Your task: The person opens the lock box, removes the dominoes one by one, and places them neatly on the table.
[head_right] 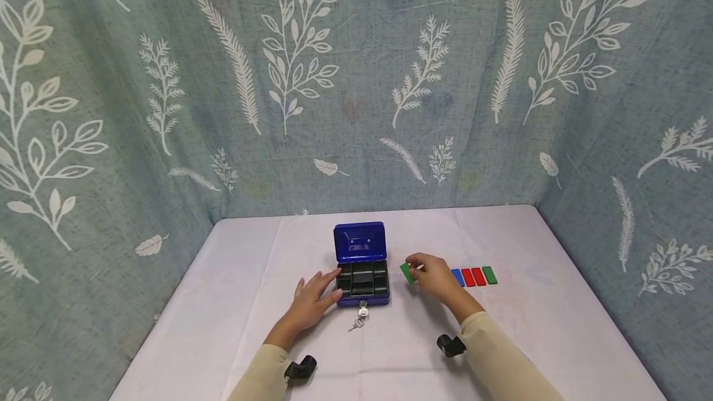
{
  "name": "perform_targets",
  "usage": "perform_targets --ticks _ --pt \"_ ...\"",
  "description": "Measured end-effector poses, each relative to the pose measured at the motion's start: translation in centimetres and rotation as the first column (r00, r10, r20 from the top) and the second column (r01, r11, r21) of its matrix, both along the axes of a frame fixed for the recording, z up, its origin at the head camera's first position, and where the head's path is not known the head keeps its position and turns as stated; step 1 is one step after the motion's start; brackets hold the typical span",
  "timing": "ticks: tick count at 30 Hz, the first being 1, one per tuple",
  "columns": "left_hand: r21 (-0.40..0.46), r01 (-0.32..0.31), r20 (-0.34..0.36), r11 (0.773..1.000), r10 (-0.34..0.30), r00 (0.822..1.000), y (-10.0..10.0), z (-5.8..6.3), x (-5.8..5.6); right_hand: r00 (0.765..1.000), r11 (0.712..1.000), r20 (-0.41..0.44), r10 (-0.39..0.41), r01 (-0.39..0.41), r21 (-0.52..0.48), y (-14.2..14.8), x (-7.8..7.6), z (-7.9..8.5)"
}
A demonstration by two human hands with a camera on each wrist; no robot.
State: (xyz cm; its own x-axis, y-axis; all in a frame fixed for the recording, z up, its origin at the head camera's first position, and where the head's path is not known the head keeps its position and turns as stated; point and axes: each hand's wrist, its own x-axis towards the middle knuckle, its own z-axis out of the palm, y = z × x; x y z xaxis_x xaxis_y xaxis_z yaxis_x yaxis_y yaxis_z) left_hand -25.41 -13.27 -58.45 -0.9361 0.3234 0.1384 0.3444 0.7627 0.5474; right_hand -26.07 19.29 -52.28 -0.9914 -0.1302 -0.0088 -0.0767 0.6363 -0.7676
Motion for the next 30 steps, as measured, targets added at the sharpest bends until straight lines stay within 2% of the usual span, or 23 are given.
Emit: perform_targets --ticks 8,16,23,30 --pt "0.01 0.012 -0.011 1.0 -0.012 1.0 -0.1 0.1 0.0 1.0 1.0 -0.026 -0.013 0.014 0.022 2.3 0.2 -0.1" --pt "0.009 -0.003 -0.002 1.0 0.003 1.0 0.0 0.0 0.0 0.999 0.999 -0.005 -0.037 0.037 0.032 4.6 0.5 -0.4" --pt "0.015 -0.004 0.0 1.0 0.004 1.0 0.2 0.0 0.1 0.998 0.997 -0.042 -0.039 0.042 0.061 7.4 1.1 -0.2" --pt "0.014 -0.006 -0.008 1.0 0.006 1.0 0.2 0.0 0.1 0.996 0.992 -0.032 -0.082 0.085 0.089 10.0 1.6 0.2"
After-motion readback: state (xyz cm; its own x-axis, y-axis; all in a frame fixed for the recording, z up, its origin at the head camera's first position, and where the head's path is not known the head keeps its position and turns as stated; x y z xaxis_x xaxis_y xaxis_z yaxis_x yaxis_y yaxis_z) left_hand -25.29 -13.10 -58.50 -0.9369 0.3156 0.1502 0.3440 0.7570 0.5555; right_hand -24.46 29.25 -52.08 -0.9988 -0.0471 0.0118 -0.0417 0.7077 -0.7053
